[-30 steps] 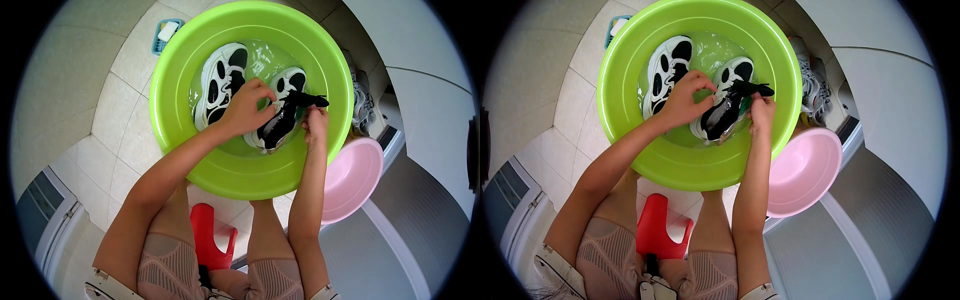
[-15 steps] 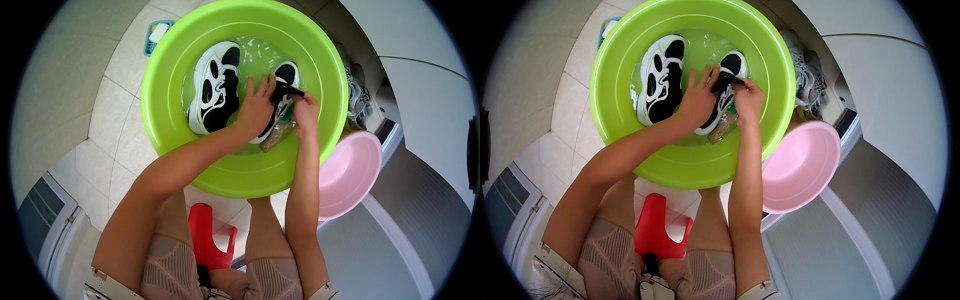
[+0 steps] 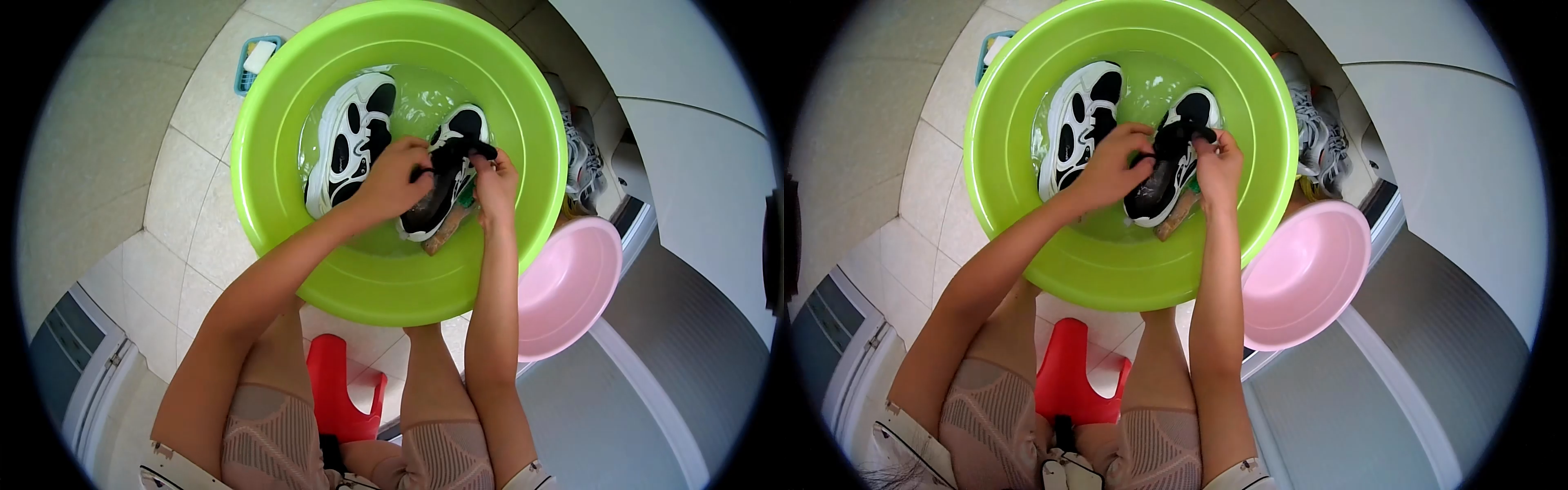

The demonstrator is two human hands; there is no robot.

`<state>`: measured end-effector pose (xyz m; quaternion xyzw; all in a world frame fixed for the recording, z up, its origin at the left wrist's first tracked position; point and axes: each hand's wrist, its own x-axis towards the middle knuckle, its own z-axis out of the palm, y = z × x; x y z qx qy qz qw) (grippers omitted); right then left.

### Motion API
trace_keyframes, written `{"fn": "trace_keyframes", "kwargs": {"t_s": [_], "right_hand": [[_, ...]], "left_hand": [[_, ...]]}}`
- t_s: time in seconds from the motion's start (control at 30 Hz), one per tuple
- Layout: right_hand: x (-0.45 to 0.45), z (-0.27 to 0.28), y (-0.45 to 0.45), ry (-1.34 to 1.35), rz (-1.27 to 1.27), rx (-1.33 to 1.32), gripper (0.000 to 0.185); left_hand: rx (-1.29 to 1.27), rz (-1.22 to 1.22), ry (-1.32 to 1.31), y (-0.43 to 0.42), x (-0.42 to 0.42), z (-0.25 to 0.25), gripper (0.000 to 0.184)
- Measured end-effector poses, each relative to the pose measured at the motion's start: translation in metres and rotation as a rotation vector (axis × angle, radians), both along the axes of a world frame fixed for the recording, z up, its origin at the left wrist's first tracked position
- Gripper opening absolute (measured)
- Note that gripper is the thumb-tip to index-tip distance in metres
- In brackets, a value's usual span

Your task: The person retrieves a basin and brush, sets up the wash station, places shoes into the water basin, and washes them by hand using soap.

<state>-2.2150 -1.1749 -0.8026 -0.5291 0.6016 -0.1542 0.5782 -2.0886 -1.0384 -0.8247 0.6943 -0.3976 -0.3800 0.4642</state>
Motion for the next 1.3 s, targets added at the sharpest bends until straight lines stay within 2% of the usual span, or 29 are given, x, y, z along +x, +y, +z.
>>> {"fn": "trace_keyframes", "kwargs": {"t_s": [0.1,0.2,0.37,0.47,0.57,0.67,0.77,0.87,0.9,0.93,1.0,1.07,1.1,1.2,1.23,1.3], "right_hand": [[-0.011,-0.013,0.002,0.006,0.174,-0.178,0.013],[-0.011,0.000,0.013,0.095,0.314,-0.252,0.018],[-0.005,0.019,0.022,0.262,0.488,-0.338,0.023],[-0.001,0.025,0.023,0.253,0.529,-0.306,0.025],[0.008,0.033,0.026,0.264,0.558,-0.384,0.027],[0.022,0.049,0.035,0.305,0.520,-0.356,0.029],[0.022,0.032,0.038,0.263,0.482,-0.442,0.027],[0.014,0.004,0.028,0.161,0.298,-0.309,0.029],[0.015,0.006,0.024,0.164,0.237,-0.269,0.039],[0.013,0.003,0.021,0.105,0.185,-0.203,0.041],[0.008,-0.003,0.018,-0.015,0.079,-0.070,0.046],[0.008,0.001,0.019,-0.003,0.038,0.000,0.049],[0.007,-0.001,0.018,0.002,0.034,0.018,0.050],[0.002,-0.003,0.018,0.038,0.043,0.053,0.052],[0.002,-0.002,0.018,0.052,0.050,0.061,0.052],[0.003,-0.003,0.019,0.038,0.045,0.042,0.053]], "left_hand": [[-0.098,0.170,0.448,0.015,0.018,0.008,0.004],[-0.108,0.379,1.131,0.020,0.041,0.039,0.006],[-0.173,0.410,1.156,0.019,0.063,0.067,0.014],[-0.234,0.425,1.182,0.022,0.074,0.076,0.018],[-0.267,0.447,1.220,0.022,0.080,0.078,0.021],[-0.253,0.514,1.275,0.022,0.080,0.079,0.022],[-0.246,0.525,1.398,0.024,0.075,0.075,0.024],[-0.216,0.433,1.534,0.032,0.060,0.060,0.027],[-0.200,0.403,1.551,0.036,0.051,0.048,0.028],[-0.184,0.373,1.569,0.037,0.043,0.046,0.029],[-0.072,0.392,1.446,0.036,0.024,0.041,0.021],[0.031,0.340,1.244,0.035,0.009,0.030,0.016],[0.203,0.325,0.980,0.034,0.003,0.037,0.007],[0.079,-0.088,0.036,0.046,-0.006,0.030,0.015],[0.001,-0.144,-0.118,0.048,-0.007,0.028,0.027],[0.052,-0.183,-0.186,0.049,-0.010,0.030,0.027]]}}
